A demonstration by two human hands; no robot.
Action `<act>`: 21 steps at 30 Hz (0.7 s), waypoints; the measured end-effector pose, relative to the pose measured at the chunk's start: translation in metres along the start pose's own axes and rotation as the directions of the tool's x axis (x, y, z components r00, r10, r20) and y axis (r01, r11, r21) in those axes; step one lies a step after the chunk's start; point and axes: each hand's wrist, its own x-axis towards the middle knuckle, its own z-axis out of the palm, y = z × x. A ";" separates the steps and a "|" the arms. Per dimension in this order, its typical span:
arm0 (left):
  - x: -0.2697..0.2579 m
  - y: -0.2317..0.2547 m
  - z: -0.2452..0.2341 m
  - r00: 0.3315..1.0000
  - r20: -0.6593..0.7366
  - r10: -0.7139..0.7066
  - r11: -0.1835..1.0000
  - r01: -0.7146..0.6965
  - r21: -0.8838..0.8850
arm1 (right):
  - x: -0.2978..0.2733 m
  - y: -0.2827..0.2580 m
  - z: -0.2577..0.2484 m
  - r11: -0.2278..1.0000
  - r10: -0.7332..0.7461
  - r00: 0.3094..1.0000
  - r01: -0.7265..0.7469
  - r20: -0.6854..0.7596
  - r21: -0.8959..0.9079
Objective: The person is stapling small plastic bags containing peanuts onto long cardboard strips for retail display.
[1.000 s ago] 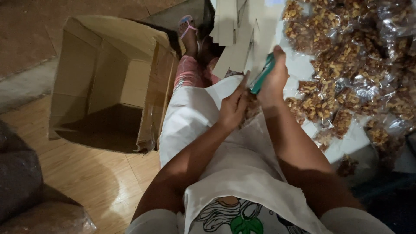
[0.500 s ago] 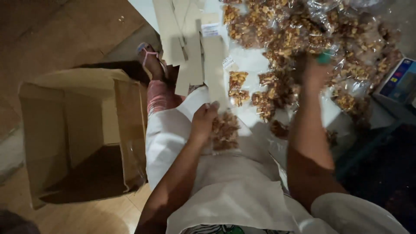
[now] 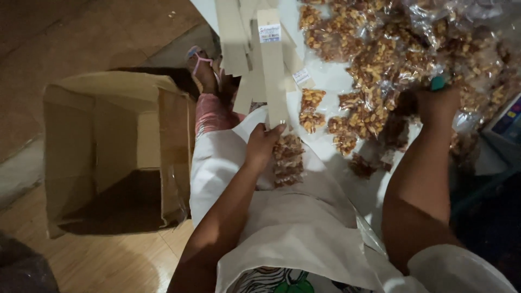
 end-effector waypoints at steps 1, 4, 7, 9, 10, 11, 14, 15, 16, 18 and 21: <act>0.001 -0.001 0.001 1.000 -0.013 0.000 1.000 0.000 -0.010 | 0.005 0.000 0.002 1.000 -0.014 1.000 0.014 0.008 0.003; 0.005 -0.006 0.001 0.998 -0.043 -0.054 0.994 0.050 -0.094 | 0.015 0.006 0.006 0.992 -0.008 1.000 0.005 -0.018 -0.126; 0.009 -0.009 0.004 0.999 -0.004 -0.037 0.997 0.037 -0.068 | -0.007 -0.023 -0.017 0.910 -0.338 0.935 0.298 -0.102 -0.289; 0.011 -0.014 0.007 1.000 0.021 -0.020 0.985 0.023 -0.172 | -0.067 -0.113 -0.052 0.993 -0.074 0.955 0.098 0.289 -0.070; 0.014 -0.014 0.008 1.000 0.012 -0.023 0.984 0.025 -0.177 | -0.076 -0.127 -0.052 0.992 -0.080 0.952 0.105 0.297 -0.068; 0.016 -0.015 0.009 1.000 0.010 0.001 0.991 0.001 -0.130 | -0.086 -0.139 -0.051 0.990 -0.117 0.882 0.138 0.456 -0.013; 0.015 -0.016 0.012 1.000 0.029 0.009 0.971 -0.002 -0.240 | -0.104 -0.147 -0.011 0.909 -0.414 0.566 0.307 0.713 0.283; 0.014 -0.015 0.013 0.998 0.057 0.005 0.922 0.018 -0.387 | -0.108 -0.145 0.009 0.768 -0.631 0.293 0.370 0.718 0.523; 0.022 -0.027 0.015 0.999 0.053 0.003 0.922 0.017 -0.386 | -0.133 -0.161 0.016 0.766 -0.633 0.290 0.369 0.718 0.526; 0.039 -0.050 0.020 0.985 0.059 0.162 0.895 -0.121 -0.430 | -0.182 -0.191 0.030 0.851 -0.514 0.504 0.200 0.694 0.485; 0.044 -0.051 0.016 0.993 -0.002 0.119 0.799 -0.096 -0.594 | -0.179 -0.162 0.092 0.873 -0.406 0.611 0.039 0.680 0.486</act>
